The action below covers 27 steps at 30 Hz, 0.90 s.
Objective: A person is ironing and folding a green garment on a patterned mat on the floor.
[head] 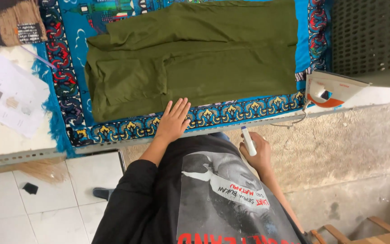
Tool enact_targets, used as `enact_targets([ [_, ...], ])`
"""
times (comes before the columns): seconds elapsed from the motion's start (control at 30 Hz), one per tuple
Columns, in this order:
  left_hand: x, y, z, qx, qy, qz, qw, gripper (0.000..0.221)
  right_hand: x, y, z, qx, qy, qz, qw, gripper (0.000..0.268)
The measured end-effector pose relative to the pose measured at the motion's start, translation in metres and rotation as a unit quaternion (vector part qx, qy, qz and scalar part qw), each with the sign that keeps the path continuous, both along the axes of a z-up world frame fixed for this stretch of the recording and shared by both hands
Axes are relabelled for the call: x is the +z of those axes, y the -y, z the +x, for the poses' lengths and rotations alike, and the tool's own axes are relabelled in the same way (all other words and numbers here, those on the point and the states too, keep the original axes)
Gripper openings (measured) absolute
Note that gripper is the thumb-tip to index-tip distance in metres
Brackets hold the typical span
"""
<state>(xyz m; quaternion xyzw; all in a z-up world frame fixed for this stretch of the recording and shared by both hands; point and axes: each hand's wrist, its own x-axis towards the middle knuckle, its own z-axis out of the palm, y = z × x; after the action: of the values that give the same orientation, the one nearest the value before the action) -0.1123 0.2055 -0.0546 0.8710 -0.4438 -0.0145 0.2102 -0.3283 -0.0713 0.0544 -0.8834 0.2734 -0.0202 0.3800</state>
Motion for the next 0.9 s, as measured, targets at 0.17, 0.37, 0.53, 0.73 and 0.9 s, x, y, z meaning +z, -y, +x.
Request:
enact_targets([
  [0.17,-0.001,-0.030,0.011,-0.046,-0.027,0.018,0.998,0.062,0.011,-0.032,0.002,-0.048,-0.003,-0.020,0.999,0.016],
  [0.37,0.000,-0.100,0.032,-0.030,-0.095,0.075,0.992,0.065,0.027,-0.037,-0.012,-0.186,0.038,-0.037,0.981,0.013],
  [0.53,0.000,-0.172,0.039,0.016,-0.106,0.119,0.987,0.070,0.052,-0.051,0.001,-0.275,0.107,-0.022,0.955,0.019],
  [0.73,-0.002,-0.241,0.034,0.127,0.008,0.057,0.990,0.063,0.046,-0.080,0.023,-0.171,0.036,-0.052,0.983,0.017],
  [0.9,0.014,-0.258,0.032,0.218,0.067,-0.026,0.973,0.053,0.020,-0.126,0.054,0.071,0.035,0.025,0.997,0.018],
])
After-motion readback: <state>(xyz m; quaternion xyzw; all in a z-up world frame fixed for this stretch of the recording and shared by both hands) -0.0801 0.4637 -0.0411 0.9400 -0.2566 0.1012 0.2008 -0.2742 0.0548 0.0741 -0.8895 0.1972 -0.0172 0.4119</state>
